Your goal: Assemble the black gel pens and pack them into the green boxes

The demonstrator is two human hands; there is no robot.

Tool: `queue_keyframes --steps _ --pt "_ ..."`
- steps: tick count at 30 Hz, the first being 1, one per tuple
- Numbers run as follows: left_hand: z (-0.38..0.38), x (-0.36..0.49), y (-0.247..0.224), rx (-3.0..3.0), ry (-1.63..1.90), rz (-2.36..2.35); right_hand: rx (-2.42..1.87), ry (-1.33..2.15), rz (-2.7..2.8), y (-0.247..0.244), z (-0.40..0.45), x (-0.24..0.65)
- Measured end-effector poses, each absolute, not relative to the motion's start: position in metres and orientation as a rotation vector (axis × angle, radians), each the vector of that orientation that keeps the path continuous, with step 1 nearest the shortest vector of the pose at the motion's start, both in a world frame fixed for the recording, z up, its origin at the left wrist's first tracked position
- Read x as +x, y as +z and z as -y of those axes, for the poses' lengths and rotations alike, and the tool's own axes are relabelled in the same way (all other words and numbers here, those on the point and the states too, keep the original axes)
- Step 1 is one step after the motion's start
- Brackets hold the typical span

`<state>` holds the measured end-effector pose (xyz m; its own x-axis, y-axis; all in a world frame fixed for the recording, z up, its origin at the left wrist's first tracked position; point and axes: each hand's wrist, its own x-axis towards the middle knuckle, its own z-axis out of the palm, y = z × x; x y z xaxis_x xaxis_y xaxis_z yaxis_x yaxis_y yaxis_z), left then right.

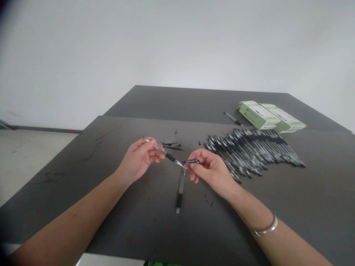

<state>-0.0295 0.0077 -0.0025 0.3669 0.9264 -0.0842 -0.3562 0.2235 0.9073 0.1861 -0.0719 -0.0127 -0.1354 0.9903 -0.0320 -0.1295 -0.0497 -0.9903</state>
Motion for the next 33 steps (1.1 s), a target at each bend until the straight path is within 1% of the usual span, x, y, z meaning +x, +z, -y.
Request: queue_keyframes --steps 15,26,33 --pt "-0.007 -0.029 -0.003 0.945 1.031 -0.717 -1.1 1.433 1.208 -0.012 0.073 0.181" --pt "-0.005 -0.029 -0.002 0.967 1.013 -0.718 -1.214 1.365 1.308 -0.006 0.075 0.173" --pt "-0.002 -0.028 -0.001 0.997 0.973 -0.683 -1.205 1.37 1.353 -0.007 0.076 0.171"
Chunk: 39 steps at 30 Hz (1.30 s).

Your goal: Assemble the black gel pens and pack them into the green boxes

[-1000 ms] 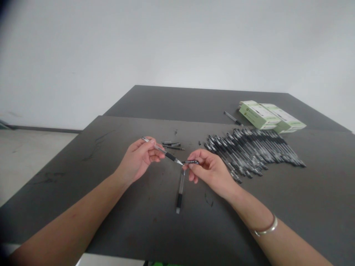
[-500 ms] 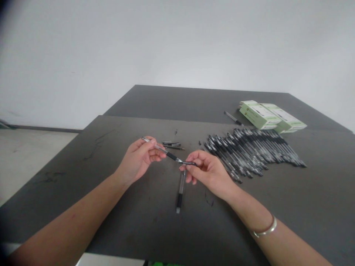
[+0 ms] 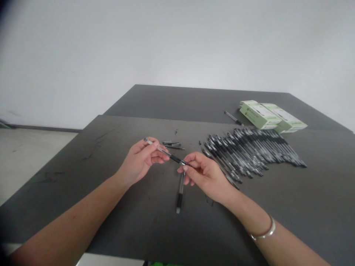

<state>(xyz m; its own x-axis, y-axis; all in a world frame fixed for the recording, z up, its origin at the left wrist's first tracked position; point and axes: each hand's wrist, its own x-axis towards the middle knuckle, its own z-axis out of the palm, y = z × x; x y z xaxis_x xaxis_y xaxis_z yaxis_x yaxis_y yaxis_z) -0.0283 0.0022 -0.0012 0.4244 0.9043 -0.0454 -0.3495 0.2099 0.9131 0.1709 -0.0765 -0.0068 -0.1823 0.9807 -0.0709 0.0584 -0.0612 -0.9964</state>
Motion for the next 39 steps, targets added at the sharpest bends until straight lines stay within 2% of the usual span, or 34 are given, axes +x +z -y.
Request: queue_keyframes --steps 21,30,39 --pt "0.001 -0.032 -0.004 1.024 0.917 -0.66 -1.16 1.471 1.32 -0.003 0.079 0.169" --pt "-0.004 -0.033 -0.002 0.997 0.984 -0.687 -1.014 1.393 1.18 -0.009 0.071 0.176" --pt "-0.002 -0.032 -0.009 1.108 0.762 -0.663 -0.965 1.393 0.887 -0.004 0.067 0.181"
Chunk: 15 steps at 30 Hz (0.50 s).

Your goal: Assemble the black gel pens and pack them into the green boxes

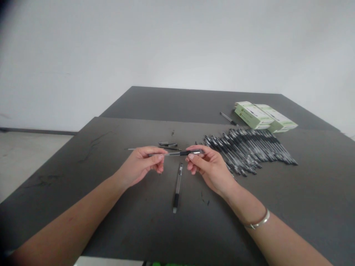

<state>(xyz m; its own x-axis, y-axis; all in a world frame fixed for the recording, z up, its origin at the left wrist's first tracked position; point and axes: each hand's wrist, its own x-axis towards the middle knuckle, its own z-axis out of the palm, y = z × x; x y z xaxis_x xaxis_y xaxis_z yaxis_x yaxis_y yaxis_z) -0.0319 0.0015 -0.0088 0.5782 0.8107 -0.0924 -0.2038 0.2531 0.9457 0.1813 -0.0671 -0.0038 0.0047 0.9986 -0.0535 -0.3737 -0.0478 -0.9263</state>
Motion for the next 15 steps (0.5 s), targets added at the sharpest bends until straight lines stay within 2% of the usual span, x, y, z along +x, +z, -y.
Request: queue_keyframes --steps 10,15 --pt "-0.001 -0.031 -0.01 1.443 0.639 -0.738 -0.99 1.131 0.811 0.013 0.062 0.206" --pt "0.007 -0.029 -0.006 1.901 0.565 -0.745 -1.25 1.005 0.911 0.007 0.059 0.215"
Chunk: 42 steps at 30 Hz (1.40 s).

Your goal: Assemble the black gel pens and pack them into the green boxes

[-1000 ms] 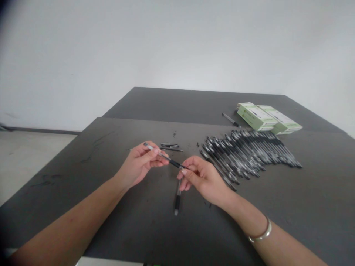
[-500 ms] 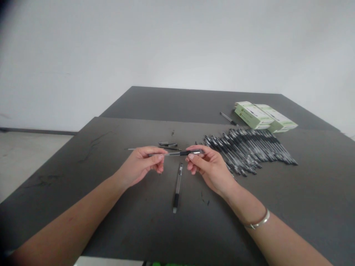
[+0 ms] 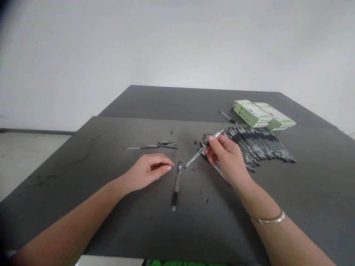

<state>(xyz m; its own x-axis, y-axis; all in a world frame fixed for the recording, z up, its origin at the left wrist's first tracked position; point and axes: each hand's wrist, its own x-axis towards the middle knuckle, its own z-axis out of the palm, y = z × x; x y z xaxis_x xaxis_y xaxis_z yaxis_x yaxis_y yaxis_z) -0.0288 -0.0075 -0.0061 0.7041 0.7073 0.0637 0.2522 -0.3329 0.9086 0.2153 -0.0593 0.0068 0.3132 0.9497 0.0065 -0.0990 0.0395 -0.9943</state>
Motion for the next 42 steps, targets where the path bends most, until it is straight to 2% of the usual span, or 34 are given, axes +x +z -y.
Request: queue_keyframes --steps 7,14,22,26,37,42 --pt "0.016 -0.03 -0.006 2.314 0.357 -0.504 -1.408 0.961 1.01 -0.009 0.056 0.219" --pt "0.025 -0.029 -0.002 2.558 0.207 -0.514 -1.566 0.864 1.245 0.007 0.059 0.225" --pt "0.023 -0.029 -0.001 2.629 0.19 -0.648 -1.976 0.336 1.868 -0.002 0.058 0.225" --pt "0.02 -0.029 -0.003 2.633 0.212 -0.735 -2.04 0.211 1.994 -0.011 0.058 0.222" --pt "0.016 -0.03 -0.006 2.518 0.303 -0.828 -2.015 0.153 2.035 -0.017 0.059 0.224" --pt "0.003 -0.033 -0.011 2.447 0.602 -1.109 -2.024 0.109 2.049 -0.017 0.059 0.224"
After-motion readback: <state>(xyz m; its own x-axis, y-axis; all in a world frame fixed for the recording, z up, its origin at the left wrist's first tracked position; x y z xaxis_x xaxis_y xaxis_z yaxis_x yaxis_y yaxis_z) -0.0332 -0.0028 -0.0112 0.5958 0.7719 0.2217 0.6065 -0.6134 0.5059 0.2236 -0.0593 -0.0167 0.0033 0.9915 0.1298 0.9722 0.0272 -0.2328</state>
